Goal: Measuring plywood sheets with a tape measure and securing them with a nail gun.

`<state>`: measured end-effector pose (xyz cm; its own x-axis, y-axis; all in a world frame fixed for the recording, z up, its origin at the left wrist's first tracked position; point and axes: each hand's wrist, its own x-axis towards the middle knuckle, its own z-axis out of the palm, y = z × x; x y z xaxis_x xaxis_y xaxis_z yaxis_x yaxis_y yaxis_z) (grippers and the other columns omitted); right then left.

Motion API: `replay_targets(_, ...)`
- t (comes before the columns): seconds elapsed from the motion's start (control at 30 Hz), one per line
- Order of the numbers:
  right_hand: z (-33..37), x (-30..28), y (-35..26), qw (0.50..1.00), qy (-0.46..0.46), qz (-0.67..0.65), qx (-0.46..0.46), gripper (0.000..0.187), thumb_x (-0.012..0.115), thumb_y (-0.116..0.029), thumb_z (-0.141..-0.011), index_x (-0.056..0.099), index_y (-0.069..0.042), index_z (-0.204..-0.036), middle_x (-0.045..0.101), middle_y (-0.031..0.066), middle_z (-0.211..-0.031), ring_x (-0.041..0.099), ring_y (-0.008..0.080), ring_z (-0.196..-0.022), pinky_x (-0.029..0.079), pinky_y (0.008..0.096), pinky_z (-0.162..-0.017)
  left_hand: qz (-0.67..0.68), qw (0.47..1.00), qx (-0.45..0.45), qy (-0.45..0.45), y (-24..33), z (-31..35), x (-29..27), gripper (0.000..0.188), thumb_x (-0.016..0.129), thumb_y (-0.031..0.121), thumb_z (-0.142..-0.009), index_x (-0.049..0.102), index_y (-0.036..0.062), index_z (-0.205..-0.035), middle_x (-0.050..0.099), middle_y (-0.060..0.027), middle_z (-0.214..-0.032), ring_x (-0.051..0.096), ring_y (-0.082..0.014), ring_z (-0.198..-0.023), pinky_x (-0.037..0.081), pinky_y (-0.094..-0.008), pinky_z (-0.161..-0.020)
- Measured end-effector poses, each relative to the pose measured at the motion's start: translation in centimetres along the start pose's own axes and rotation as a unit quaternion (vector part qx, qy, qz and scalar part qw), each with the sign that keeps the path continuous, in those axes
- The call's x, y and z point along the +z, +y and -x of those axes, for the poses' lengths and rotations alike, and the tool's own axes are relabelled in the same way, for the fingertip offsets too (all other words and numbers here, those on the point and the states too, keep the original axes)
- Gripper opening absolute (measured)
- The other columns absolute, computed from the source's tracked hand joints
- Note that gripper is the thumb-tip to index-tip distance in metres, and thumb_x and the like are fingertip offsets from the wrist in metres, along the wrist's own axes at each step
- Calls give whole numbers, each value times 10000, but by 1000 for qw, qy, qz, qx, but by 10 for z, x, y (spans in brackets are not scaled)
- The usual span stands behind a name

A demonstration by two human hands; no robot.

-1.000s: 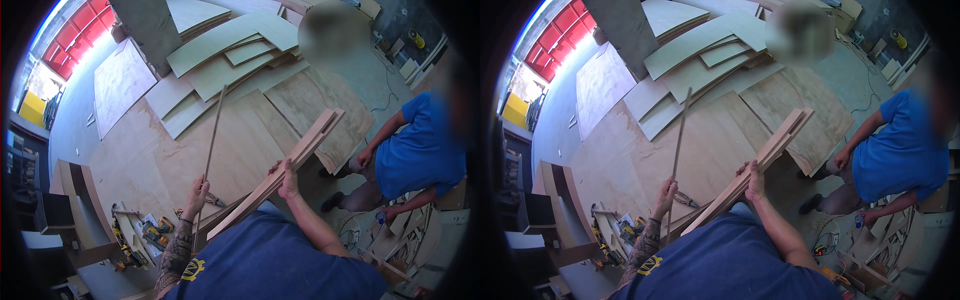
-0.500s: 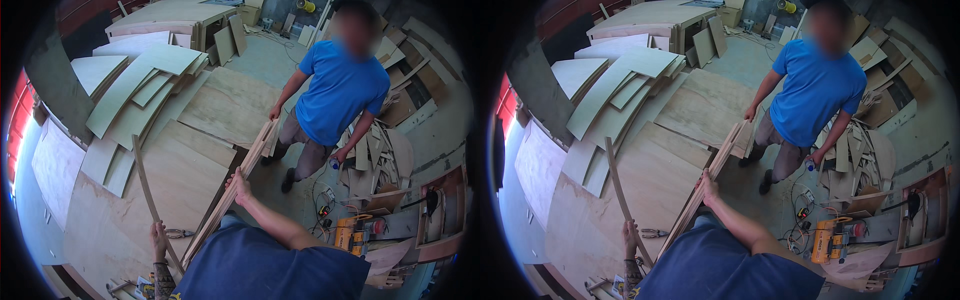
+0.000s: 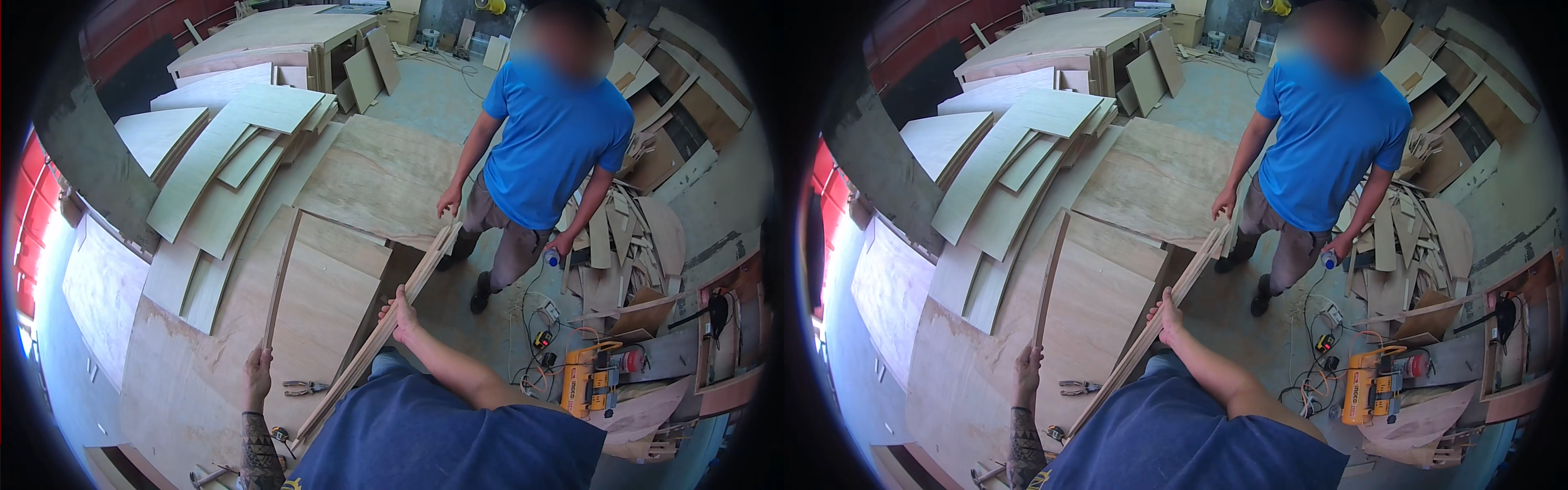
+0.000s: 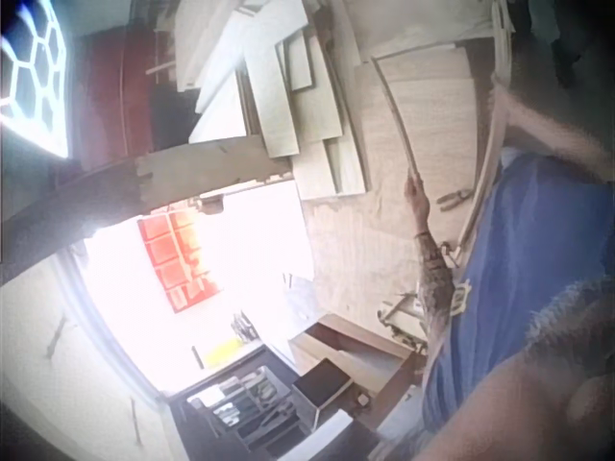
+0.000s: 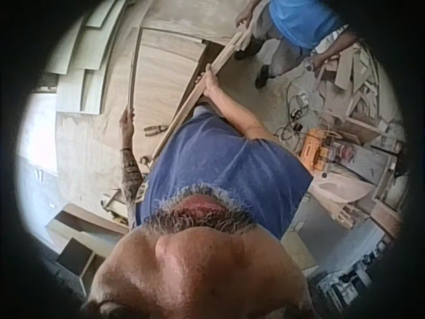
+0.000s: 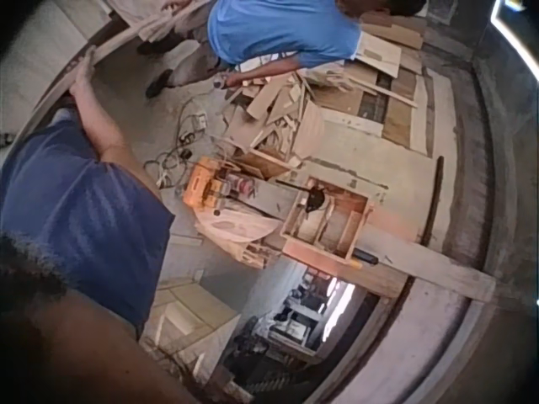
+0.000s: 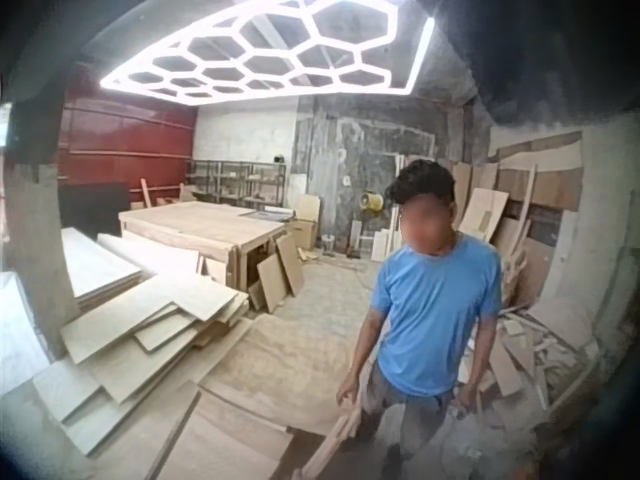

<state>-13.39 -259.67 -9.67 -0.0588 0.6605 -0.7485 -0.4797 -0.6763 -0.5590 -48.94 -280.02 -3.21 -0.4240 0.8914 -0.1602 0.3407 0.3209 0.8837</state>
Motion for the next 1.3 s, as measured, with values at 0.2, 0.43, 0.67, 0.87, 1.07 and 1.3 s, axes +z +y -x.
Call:
replay_targets(0.2, -6, -5, -18, 1000, 0, -22, -2, 689, 646, -769, -807, 521, -103, -931, 580, 65, -735, 617, 232, -633, 533, 422, -578, 13, 996, -85, -2, -7, 11, -2, 477, 524, 362, -1060, 569, 54, -1421, 691, -74, -1077, 664, -152, -955, 530, -293, -774)
replay_targets(0.43, -12, -6, -12, 1000, 7, 11, 29, 688, 601, -781, -828, 515, -112, -963, 586, 82, -794, 623, 264, -716, 547, 479, -706, 71, 988, -126, 63, -12, 36, 11, 403, 546, 339, -1056, 648, 12, -1268, 677, -45, -956, 633, -103, -862, 513, -258, -715)
replay_targets(0.67, -12, -5, 13, 996, -5, 40, 74, 699, 594, -788, -826, 514, -108, -967, 587, 97, -806, 628, 280, -730, 547, 492, -724, 31, 991, -129, 34, -19, 53, 38, 485, 578, 387, -1037, 611, 43, -1377, 659, -32, -892, 617, -108, -872, 494, -275, -748)
replay_targets(0.87, -10, 0, 20, 995, -33, 47, 83, 710, 588, -794, -824, 510, -104, -968, 585, 97, -812, 628, 282, -743, 551, 494, -729, 7, 995, -100, 11, -8, 58, 54, 460, 604, 334, -1027, 590, 81, -1411, 638, -47, -889, 607, -119, -864, 485, -278, -793)
replay_targets(1.07, 6, 12, 9, 985, -152, -20, 78, 774, 597, -792, -819, 545, -63, -1075, 612, 118, -872, 650, 287, -823, 571, 486, -794, -51, 997, -62, -7, 2, 54, 57, 571, 689, 356, -958, 556, 68, -1434, 665, -147, -1067, 658, -254, -1007, 520, -375, -894)
replay_targets(1.3, 33, 77, 29, 932, -344, -25, 111, 912, 632, -765, -806, 522, 13, -1267, 645, 242, -1199, 636, 400, -1132, 509, 578, -997, -86, 986, -18, -138, 47, 48, 89, 765, 709, 463, -909, 420, 83, -1507, 556, -249, -1314, 595, -399, -1193, 496, -446, -1001)
